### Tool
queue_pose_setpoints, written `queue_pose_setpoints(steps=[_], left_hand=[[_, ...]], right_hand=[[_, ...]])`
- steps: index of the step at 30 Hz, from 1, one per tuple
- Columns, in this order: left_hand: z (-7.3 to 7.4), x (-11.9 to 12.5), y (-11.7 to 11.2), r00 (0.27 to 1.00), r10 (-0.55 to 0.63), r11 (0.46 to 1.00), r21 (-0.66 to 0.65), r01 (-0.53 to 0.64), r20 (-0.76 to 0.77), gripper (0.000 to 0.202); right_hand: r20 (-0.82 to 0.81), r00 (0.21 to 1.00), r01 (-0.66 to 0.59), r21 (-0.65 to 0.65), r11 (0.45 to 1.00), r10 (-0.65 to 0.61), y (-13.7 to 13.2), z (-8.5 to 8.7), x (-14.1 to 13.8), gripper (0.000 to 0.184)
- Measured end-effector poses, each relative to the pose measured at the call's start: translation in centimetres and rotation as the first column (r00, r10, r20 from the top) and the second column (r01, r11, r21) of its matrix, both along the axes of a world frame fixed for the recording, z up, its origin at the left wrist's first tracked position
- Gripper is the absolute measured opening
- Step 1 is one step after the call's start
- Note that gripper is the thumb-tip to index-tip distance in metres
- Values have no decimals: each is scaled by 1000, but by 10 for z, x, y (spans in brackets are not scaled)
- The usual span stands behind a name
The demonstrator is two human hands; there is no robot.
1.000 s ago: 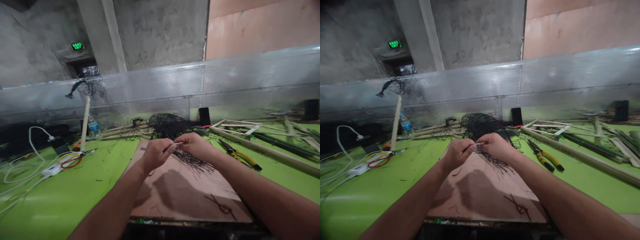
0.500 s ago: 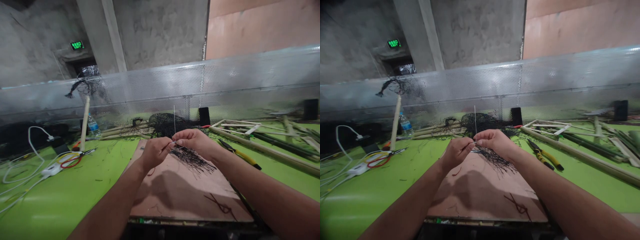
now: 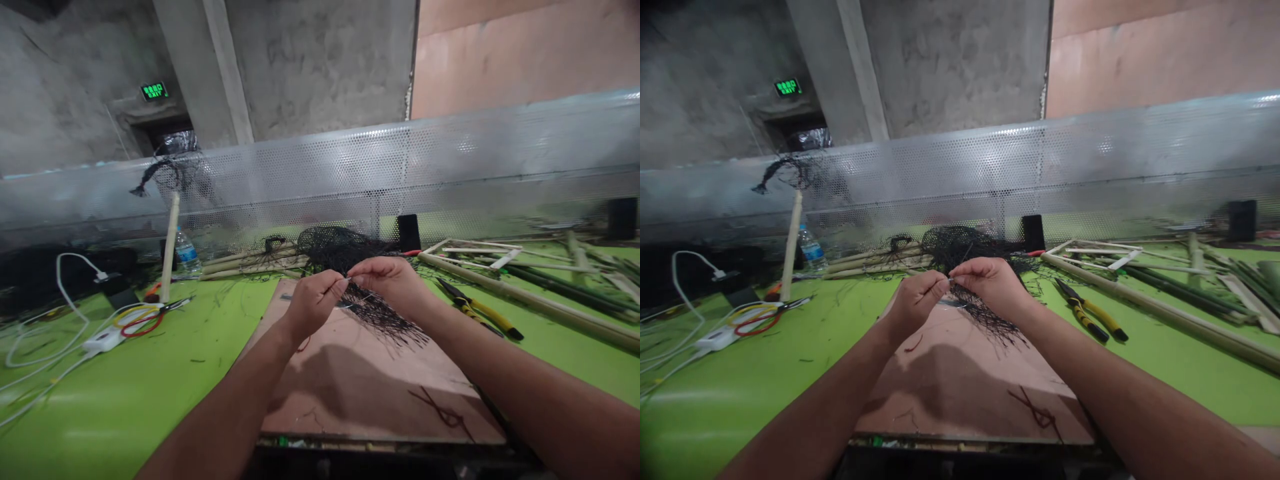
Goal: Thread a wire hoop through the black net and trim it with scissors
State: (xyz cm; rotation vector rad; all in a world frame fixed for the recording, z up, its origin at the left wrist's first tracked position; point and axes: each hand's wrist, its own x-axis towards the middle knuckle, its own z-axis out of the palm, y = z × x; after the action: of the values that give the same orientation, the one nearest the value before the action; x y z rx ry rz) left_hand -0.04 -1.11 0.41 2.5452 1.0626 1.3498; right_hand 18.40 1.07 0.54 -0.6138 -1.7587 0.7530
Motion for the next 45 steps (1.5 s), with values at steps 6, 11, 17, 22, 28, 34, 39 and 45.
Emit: queue_pose_setpoints(steps=[6, 11, 17, 22, 28, 34, 39, 45], left_hand=[[-1, 7, 2, 989, -2, 990, -141, 22, 147, 32], [2, 5, 1, 993, -15, 982, -186, 38, 121, 32], [5, 0, 2, 985, -8, 973, -226, 48, 174, 33], [3, 0, 6, 966, -30, 944, -310, 112, 257, 35], [2, 3, 4, 948, -58, 904, -386, 183, 314, 35], [4, 4, 1, 956, -53, 925, -347, 155, 288, 34], [7, 3, -3, 980, -43, 971, -222, 86, 192, 31], [5, -1, 0, 980, -71, 979, -175, 104, 188, 31]], right_hand=[[128, 979, 67, 541, 838, -161, 5, -1, 4, 17], [137, 985, 48, 391, 919, -110, 12, -3, 7, 15], [202, 970, 54, 348, 936, -131, 13, 3, 15, 24], [210, 886, 134, 736, 663, -412, 11, 0, 15, 13], [190, 843, 134, 832, 539, -503, 10, -4, 12, 14], [191, 856, 160, 786, 597, -480, 7, -1, 10, 16], [198, 883, 182, 691, 699, -426, 1, 3, 6, 17], [118, 924, 205, 649, 733, -363, -1, 3, 3, 10]])
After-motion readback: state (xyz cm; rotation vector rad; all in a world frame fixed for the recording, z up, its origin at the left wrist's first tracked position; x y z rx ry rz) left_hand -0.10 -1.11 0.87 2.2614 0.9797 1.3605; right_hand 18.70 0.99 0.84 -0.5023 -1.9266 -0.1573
